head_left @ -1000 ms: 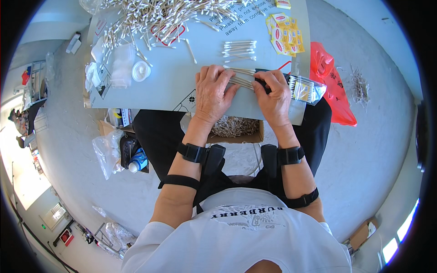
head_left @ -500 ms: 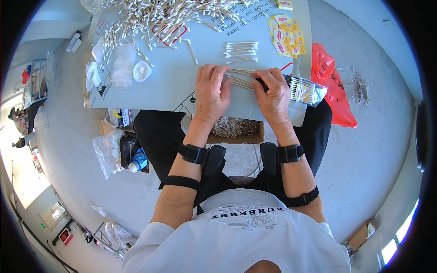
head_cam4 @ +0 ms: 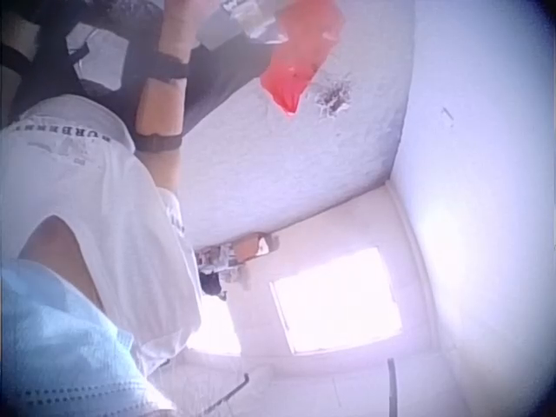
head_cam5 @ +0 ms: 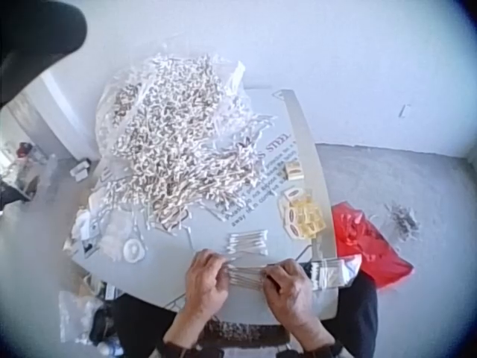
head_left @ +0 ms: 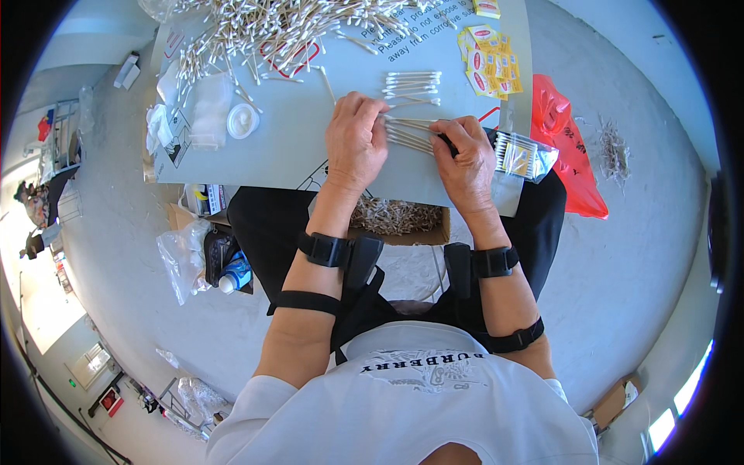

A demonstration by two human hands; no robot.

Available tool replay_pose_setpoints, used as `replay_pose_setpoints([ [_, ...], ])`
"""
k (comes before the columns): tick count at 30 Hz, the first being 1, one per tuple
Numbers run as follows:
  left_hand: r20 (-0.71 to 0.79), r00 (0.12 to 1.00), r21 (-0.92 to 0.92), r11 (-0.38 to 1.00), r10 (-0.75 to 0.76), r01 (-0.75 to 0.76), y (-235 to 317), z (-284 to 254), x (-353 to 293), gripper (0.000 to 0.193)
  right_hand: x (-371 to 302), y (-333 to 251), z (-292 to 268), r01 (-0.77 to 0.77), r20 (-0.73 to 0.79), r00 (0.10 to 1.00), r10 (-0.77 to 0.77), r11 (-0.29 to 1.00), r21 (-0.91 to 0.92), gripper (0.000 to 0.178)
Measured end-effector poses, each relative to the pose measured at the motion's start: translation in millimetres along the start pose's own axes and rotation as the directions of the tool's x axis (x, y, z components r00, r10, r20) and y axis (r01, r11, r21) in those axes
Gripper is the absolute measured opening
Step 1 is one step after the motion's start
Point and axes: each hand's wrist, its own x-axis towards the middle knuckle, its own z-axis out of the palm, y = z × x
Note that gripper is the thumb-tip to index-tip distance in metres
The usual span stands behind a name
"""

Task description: Organizing, aligning, and placing cotton swabs into a small plastic case and applying a label.

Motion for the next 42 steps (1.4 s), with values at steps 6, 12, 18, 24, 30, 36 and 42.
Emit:
replay_pose_setpoints([
  [6,0.103,0.995,-0.001,1.0,-0.001,0.001,0.9,-5.2,8.5,0.016,1.4,2.8,-0.1,-0.011,0.022,1.0,0.011,1.0,0.004,0.014],
  [12,0.261,0.964,0.054,0.998,-0.05,0.038,-0.3,-11.2,15.3,0.014,18.1,4.5,3.9,0.051,-0.001,0.999,-0.051,0.998,0.047,0.021],
  [18,0.31,0.949,0.069,0.997,-0.061,0.041,-2.1,-13.4,18.9,0.014,34.3,-5.5,6.0,0.054,0.01,0.998,-0.055,0.992,0.114,0.03],
  [24,0.363,0.931,0.086,0.996,-0.045,0.015,-6.1,-15.5,24.8,0.014,39.5,-18.3,12.1,-0.019,0.217,0.975,-0.039,0.966,0.257,0.027],
  [30,0.354,0.935,0.087,0.996,-0.01,-0.023,-5.9,-13.7,26.6,0.012,45.7,-20.0,43.4,-0.227,0.154,0.974,0.166,0.728,0.647,0.01],
  [36,0.258,0.952,-0.143,0.967,-0.168,0.209,-12.1,-19.9,18.8,0.01,53.9,-13.3,8.0,-0.114,-0.009,0.986,0.168,0.707,0.698,0.018],
  [42,0.349,0.928,-0.301,0.923,-0.128,0.24,1.7,-61.2,-15.1,0.011,47.9,8.0,-8.1,0.045,0.205,0.977,-0.067,0.993,0.107,0.013],
])
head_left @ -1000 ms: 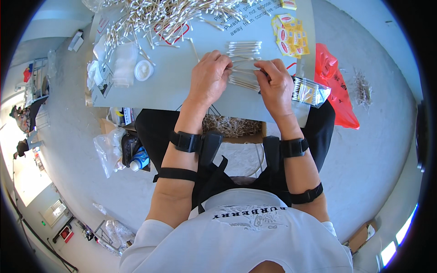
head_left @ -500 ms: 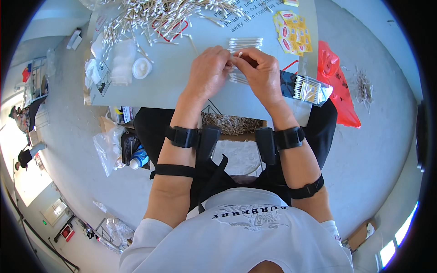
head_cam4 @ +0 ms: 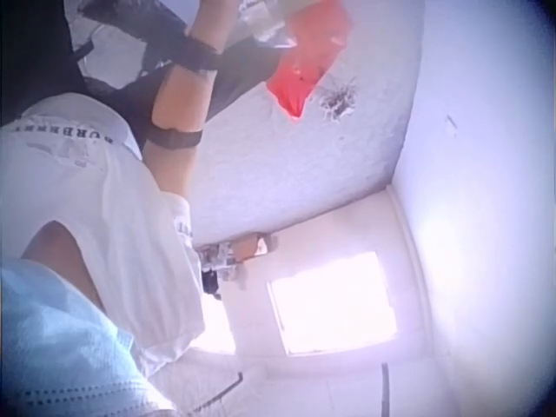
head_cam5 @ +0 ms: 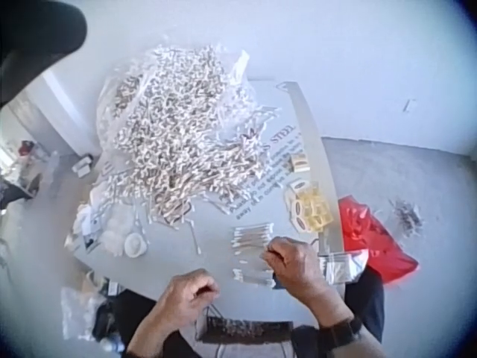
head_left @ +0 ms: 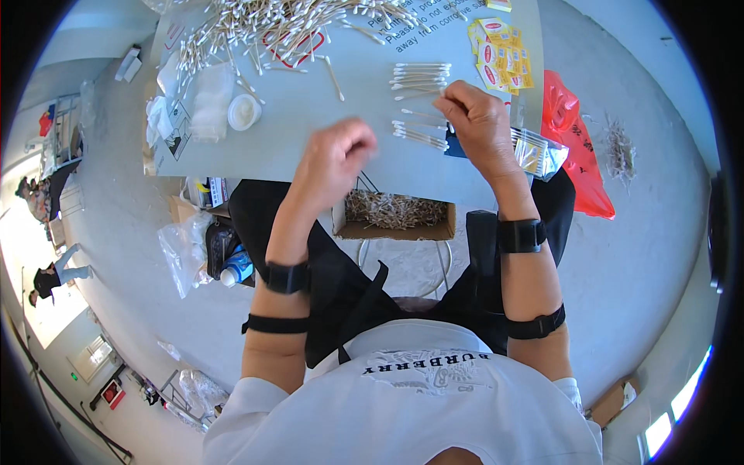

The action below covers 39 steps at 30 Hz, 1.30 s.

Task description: Organizing, aligning, and placing cotton swabs into a small plastic case and applying a label.

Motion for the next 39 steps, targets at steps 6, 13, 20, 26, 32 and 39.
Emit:
replay_pose_setpoints([
  [6,0.243,0.97,0.006,1.0,-0.027,0.026,12.3,9.7,-33.0,0.016,-6.5,0.2,14.1,0.085,0.033,0.996,-0.081,0.988,-0.127,0.014],
  [13,-0.254,0.947,0.281,0.952,0.199,-0.124,-13.7,32.4,43.3,0.018,-23.2,-6.9,16.0,0.154,-0.005,0.988,-0.156,0.982,-0.111,0.017],
  [20,-0.119,0.972,0.462,0.878,0.201,-0.125,-10.1,41.6,66.6,0.017,-30.9,-5.8,17.0,0.083,-0.09,0.992,-0.083,0.997,-0.002,0.019],
  [26,-0.093,0.963,0.412,0.89,0.254,-0.195,-16.8,38.7,60.1,0.018,-35.3,-0.9,13.6,-0.054,-0.22,0.971,0.095,0.981,0.184,0.018],
  [32,-0.094,0.973,0.325,0.93,0.211,-0.17,-15.2,38.1,53.0,0.016,-29.9,0.2,12.5,-0.09,-0.205,0.972,0.114,0.988,0.122,0.017],
  [39,-0.147,0.95,0.385,0.9,0.276,-0.202,-6.2,38.8,63.2,0.015,-21.3,4.9,11.3,-0.108,-0.201,0.973,0.117,0.993,0.052,0.022],
])
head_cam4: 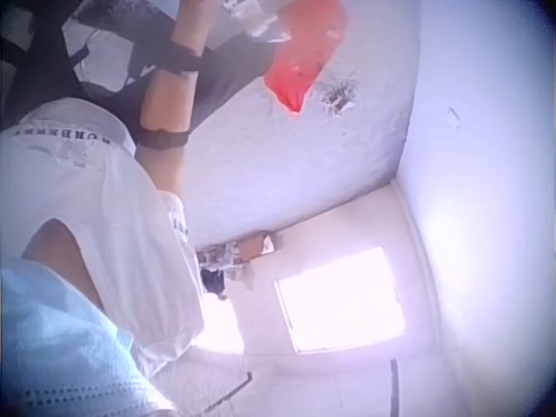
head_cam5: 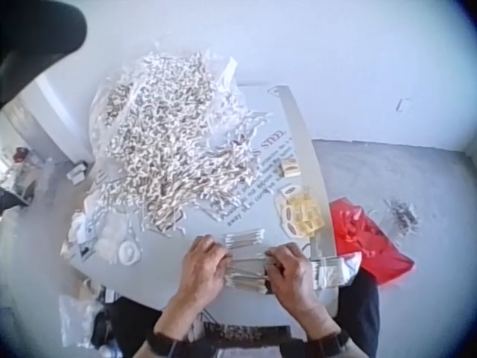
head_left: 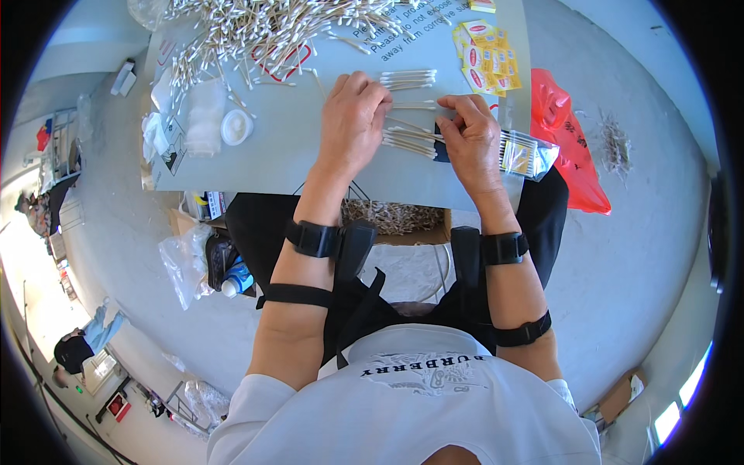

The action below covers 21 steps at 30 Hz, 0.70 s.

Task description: Organizing, aligning, and placing cotton swabs into a small plastic case and applying a label.

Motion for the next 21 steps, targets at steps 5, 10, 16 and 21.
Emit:
replay_pose_setpoints([
  [5,-0.025,0.997,0.11,0.991,0.078,-0.075,-2.0,5.8,6.1,0.015,-7.3,-8.0,-4.1,-0.044,-0.028,0.999,0.045,0.999,0.013,0.023],
  [10,0.006,1.0,0.075,0.997,0.021,-0.022,1.7,6.6,-18.8,0.019,-27.5,-8.7,-15.9,-0.033,0.102,0.994,0.037,0.998,-0.046,0.024],
  [16,-0.181,0.97,-0.266,0.958,-0.163,0.112,3.7,12.7,-30.3,0.035,-39.3,-2.0,1.1,-0.102,-0.136,0.971,0.195,0.859,0.502,0.021],
  [21,-0.219,0.915,-0.556,0.814,-0.34,0.17,6.5,36.5,-11.3,0.053,-24.5,-15.0,37.7,0.005,-0.246,0.954,0.169,0.814,0.581,0.038],
])
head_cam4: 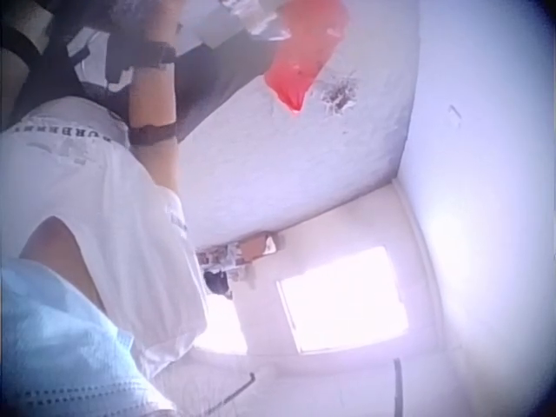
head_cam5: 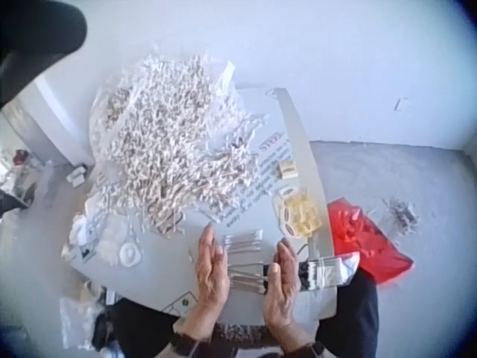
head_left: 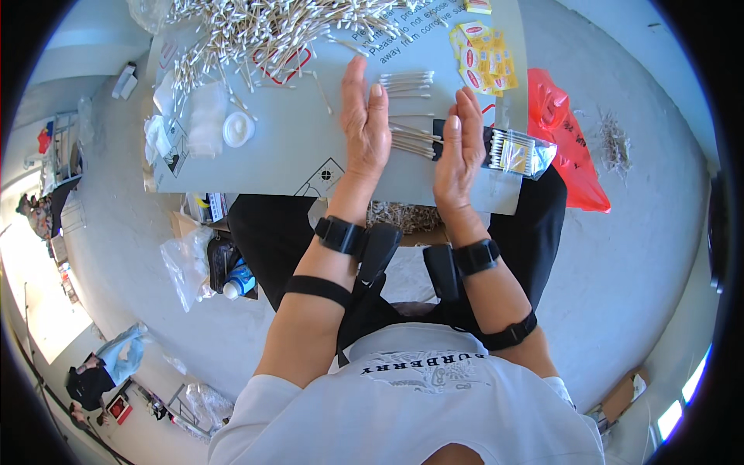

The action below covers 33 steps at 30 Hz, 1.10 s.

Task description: Organizing, aligning, and placing cotton swabs into a small plastic case and applying a label.

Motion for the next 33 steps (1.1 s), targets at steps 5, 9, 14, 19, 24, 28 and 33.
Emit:
replay_pose_setpoints([
  [5,0.023,0.999,-0.066,0.997,-0.024,0.026,0.5,15.4,9.8,0.059,37.3,10.5,8.2,0.125,0.056,0.991,-0.118,0.982,-0.142,0.044],
  [9,0.029,0.999,-0.122,0.991,-0.042,0.046,-4.8,17.3,9.8,0.058,61.3,14.5,4.8,0.207,0.136,0.975,-0.176,0.941,-0.267,0.046],
  [14,0.013,0.999,-0.172,0.984,-0.043,0.045,-4.4,19.7,11.6,0.057,69.0,20.9,8.0,0.058,0.189,0.981,-0.048,0.997,-0.05,0.047],
  [19,0.046,0.995,-0.331,0.939,-0.087,0.097,-5.1,12.1,11.1,0.059,49.8,22.5,5.9,0.021,0.149,0.988,-0.028,0.998,0.051,0.045],
  [24,0.214,0.971,0.102,0.987,0.102,-0.126,2.6,-15.0,-5.4,0.06,45.8,10.2,-20.3,-0.096,0.083,0.993,0.087,0.989,0.11,0.035],
  [28,0.48,0.867,0.525,0.747,0.136,-0.408,24.8,-23.7,-37.6,0.069,33.1,4.7,-40.5,-0.153,0.055,0.987,0.154,0.988,-0.02,0.021],
  [33,0.585,0.801,0.67,0.634,-0.128,-0.388,40.1,-34.0,-67.0,0.079,20.9,-6.4,-45.8,-0.02,0.108,0.993,0.05,0.965,-0.261,0.012],
])
